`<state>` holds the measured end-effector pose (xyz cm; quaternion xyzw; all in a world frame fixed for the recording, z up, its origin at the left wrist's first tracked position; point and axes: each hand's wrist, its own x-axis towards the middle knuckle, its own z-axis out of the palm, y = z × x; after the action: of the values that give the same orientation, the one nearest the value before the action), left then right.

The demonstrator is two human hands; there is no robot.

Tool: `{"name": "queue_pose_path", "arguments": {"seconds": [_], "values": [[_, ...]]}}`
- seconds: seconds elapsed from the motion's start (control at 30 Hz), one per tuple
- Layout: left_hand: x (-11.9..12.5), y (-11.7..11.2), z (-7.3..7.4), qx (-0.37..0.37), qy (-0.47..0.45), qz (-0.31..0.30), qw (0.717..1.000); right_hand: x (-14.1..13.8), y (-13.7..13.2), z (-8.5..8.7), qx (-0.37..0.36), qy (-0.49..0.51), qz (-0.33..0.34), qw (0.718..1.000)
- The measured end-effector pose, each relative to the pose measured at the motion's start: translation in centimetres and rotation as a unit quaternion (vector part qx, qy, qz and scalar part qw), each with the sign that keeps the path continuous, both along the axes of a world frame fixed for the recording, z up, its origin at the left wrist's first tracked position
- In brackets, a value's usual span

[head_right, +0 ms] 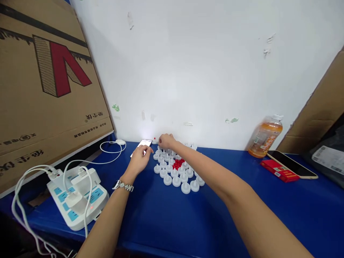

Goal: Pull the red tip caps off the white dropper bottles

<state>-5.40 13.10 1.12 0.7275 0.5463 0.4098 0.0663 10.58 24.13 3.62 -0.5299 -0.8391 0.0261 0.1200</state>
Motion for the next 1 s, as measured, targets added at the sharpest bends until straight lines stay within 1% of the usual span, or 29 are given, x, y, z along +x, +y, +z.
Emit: {"name": "queue_pose_path", "arguments": {"seconds": [0.13,0.27,0.37,0.5,0.57,0.63,0.73,0.77,0.8,0.9,0.93,1.0], "values": [[0.1,0.0,-0.2,-0.005,0.000,0.002,1.000,0.3,0.5,0.8,-0.012,-0.017,-0.007,1.000],[0.1,0.0,-0.4,-0.013,-0.003,0.020,1.000,-1.4,1.7,1.3,-0.009,0.002,-0.063,0.998],[0.0,0.2,-0.7,-0.016,-0.014,0.021,1.000,-3.6,2.5,1.1,-0.009,0.008,-0.116,0.993],[-0.1,0.5,-1.0,-0.007,-0.020,-0.015,1.000,-5.9,2.7,0.3,-0.009,0.020,-0.160,0.987],[-0.2,0.5,-0.9,0.001,-0.024,-0.021,0.999,-6.4,2.4,0.1,-0.004,0.035,-0.169,0.985],[-0.2,0.4,-0.7,0.006,-0.033,-0.017,0.999,-6.0,1.8,0.3,0.008,0.055,-0.170,0.984],[0.1,0.1,-0.3,0.013,-0.041,-0.028,0.999,-3.7,-0.3,0.9,0.043,0.087,-0.150,0.984],[0.4,-0.1,-0.1,0.014,-0.045,-0.043,0.998,-2.5,-1.4,1.1,0.060,0.105,-0.133,0.984],[0.8,-0.3,0.0,0.014,-0.051,-0.061,0.997,-1.1,-2.7,1.1,0.084,0.141,-0.103,0.981],[2.6,-1.4,0.4,0.011,-0.074,-0.130,0.989,3.2,-7.8,0.8,0.111,0.256,0.017,0.960],[3.3,-2.0,0.6,0.011,-0.077,-0.152,0.985,4.5,-9.7,0.6,0.118,0.286,0.045,0.950],[4.8,-3.2,0.9,0.010,-0.069,-0.188,0.980,6.4,-13.2,0.0,0.095,0.328,0.072,0.937]]}}
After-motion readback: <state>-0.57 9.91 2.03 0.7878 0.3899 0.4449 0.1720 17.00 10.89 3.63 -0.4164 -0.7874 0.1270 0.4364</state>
